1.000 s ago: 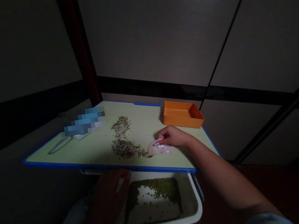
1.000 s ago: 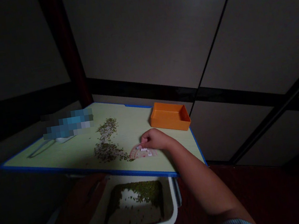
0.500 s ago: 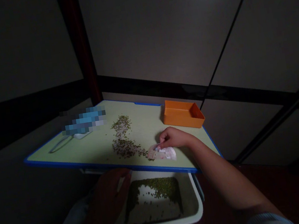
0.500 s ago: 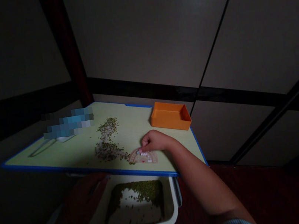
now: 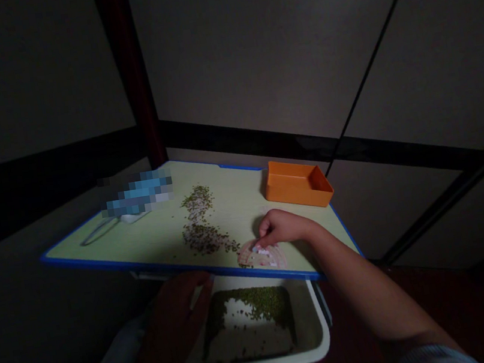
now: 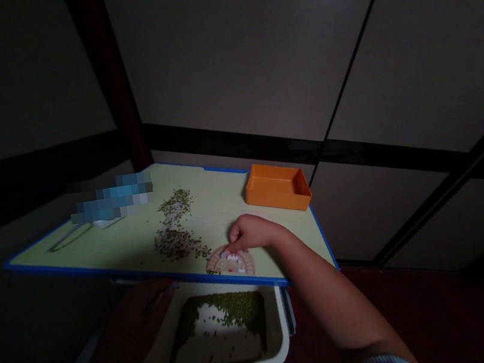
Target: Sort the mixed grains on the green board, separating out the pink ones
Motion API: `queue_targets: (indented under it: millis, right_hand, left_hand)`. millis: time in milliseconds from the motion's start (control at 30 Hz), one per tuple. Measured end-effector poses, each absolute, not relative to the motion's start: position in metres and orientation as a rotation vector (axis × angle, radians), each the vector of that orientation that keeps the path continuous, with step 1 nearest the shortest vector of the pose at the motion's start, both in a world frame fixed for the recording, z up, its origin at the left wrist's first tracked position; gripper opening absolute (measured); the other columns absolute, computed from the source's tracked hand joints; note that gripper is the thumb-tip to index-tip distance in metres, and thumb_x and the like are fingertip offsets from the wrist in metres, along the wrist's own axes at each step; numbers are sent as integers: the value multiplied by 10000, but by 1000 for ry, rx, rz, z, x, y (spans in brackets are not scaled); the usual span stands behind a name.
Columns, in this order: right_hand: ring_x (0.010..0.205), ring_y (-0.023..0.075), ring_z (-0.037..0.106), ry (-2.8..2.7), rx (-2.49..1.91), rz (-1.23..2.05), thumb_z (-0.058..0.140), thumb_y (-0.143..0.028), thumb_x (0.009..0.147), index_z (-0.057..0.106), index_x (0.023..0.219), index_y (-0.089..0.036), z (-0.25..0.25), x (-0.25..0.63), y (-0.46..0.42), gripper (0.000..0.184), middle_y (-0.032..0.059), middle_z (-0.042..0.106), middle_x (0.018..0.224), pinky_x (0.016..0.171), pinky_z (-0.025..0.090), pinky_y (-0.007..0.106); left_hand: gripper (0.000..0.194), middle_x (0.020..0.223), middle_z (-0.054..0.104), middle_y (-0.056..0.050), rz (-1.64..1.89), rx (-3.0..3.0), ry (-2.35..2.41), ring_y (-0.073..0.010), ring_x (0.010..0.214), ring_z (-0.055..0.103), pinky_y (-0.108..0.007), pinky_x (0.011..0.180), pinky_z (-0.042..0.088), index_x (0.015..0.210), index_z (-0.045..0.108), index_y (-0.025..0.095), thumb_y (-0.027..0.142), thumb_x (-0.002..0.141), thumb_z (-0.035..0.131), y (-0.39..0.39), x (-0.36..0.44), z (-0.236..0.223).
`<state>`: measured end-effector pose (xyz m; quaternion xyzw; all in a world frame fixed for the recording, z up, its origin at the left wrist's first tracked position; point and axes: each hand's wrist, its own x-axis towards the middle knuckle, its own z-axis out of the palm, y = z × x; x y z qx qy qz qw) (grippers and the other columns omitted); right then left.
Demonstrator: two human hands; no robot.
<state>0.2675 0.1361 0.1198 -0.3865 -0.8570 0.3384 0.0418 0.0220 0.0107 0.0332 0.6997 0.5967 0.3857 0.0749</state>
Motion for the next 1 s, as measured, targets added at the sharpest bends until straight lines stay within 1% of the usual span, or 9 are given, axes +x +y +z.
queue_targets:
  millis: [167,400,633,867,1000]
  right_hand:
    - [490,64,437,-2637,-1191,1064,690,-344,740,638,608,-129,120,266,135,258,-56,523,492,542,312,215]
    - [494,68,439,-2632,-1148,1090,696,-346,735,617,600,-127,115,265,136,269,-51,526,500,535,309,215]
    - [483,60,388,-2626,-1095,1135,688,-344,739,597,581,-134,118,266,136,278,-67,479,481,527,297,213]
    - [495,61,421,-2609,-997,1314,653,-376,771,616,619,-127,115,270,139,294,-58,512,504,533,319,213]
    - [502,61,437,-2603,-931,1400,635,-456,783,609,622,-123,114,271,139,371,-49,528,517,549,348,216]
  left_hand:
    - [378,875,716,-12,1158,2093,1801,-167,840,644,-295,794,496,850,663,246,530,826,415,11,21,31]
    - [385,883,716,-18,1160,2101,1803,-165,846,643,-282,812,494,859,658,241,534,830,411,9,21,33]
    - [414,850,714,-23,1151,2101,1811,-168,818,642,-286,784,497,842,664,234,546,830,392,10,22,36]
    - [386,892,709,-14,1133,2083,1798,-161,855,636,-278,809,484,876,661,235,528,833,413,10,21,33]
    - [385,888,710,-11,1133,2089,1804,-159,851,636,-273,808,484,874,659,237,532,834,415,9,21,33]
